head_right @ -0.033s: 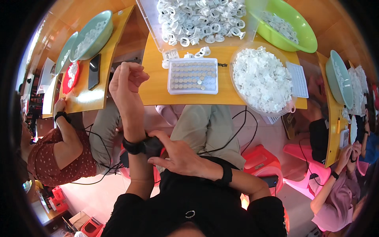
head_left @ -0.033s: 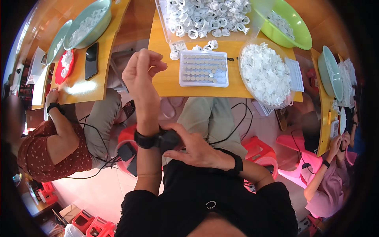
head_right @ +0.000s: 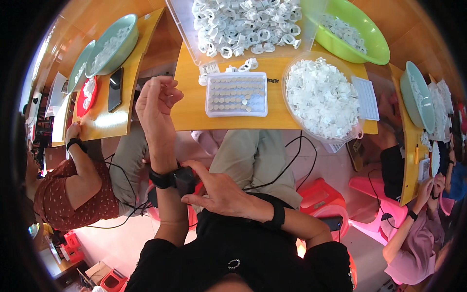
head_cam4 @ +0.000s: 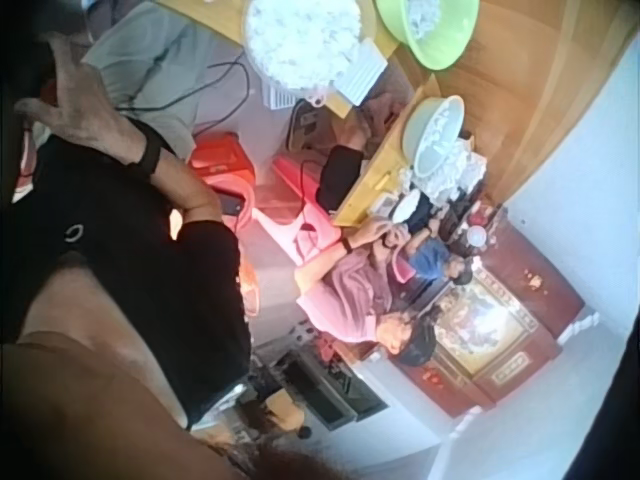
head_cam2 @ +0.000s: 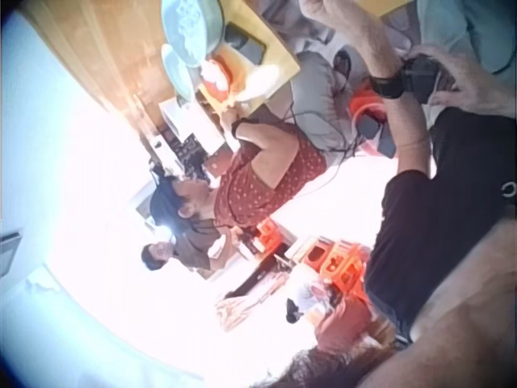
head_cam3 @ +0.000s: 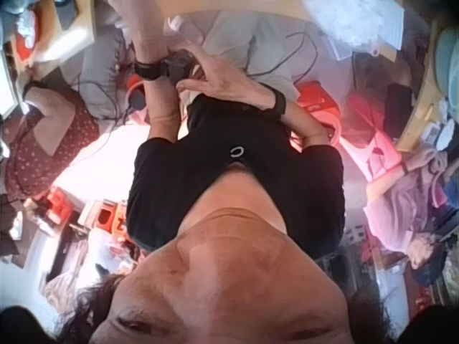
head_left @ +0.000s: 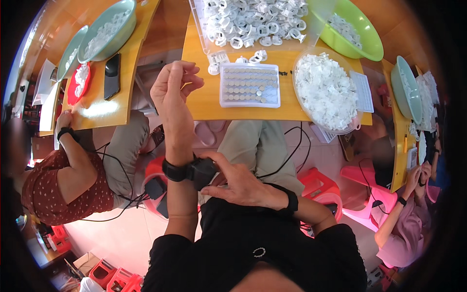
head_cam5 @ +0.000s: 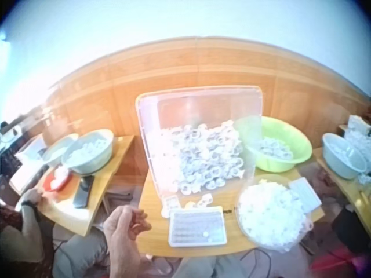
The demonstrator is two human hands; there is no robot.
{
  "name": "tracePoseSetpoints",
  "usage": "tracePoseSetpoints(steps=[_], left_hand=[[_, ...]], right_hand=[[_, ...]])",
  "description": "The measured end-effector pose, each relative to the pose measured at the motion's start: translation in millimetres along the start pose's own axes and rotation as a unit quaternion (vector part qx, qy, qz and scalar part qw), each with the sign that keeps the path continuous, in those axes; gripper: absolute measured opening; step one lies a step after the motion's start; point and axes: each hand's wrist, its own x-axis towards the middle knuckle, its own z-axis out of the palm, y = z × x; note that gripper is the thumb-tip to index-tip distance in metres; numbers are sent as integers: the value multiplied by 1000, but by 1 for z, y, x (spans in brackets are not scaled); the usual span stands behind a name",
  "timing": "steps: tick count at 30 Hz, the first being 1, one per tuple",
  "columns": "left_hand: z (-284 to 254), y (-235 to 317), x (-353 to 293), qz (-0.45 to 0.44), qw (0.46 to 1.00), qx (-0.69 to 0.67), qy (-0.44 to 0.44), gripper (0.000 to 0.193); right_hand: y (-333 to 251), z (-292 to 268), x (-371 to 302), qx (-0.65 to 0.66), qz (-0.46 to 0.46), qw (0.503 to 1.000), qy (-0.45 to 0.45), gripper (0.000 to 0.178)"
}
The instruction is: Manually assembling small white and clear plastic shoe components by hand at a workstation.
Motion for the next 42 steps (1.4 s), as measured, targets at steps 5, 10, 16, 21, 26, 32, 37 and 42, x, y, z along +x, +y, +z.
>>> tracePoseSetpoints(steps=[5,10,16,21,26,32,37,42], left_hand=[[-38,-34,30,15,965,260,-45,23],[-30,-46,44,60,871,450,-188,42],[-28,-72,56,129,853,451,-228,29],[-33,-71,59,96,864,457,-189,22],[-59,-42,52,-9,958,273,-89,22],[-52,-9,-19,-170,966,-157,-115,31],[-34,-30,-61,-278,901,-303,-140,30],[-22,-44,-72,-328,864,-358,-132,31]], right_hand=[[15,-20,-9,-52,-13,998,44,54],[38,-40,-37,-75,24,988,132,16],[49,-31,-47,-59,64,983,163,13],[47,-28,-42,-93,40,983,152,12],[42,-50,-38,-109,33,977,177,11],[16,-95,-11,-167,-17,937,305,10],[1,-106,22,-335,-65,865,368,10],[7,-109,32,-374,-27,857,355,10]])
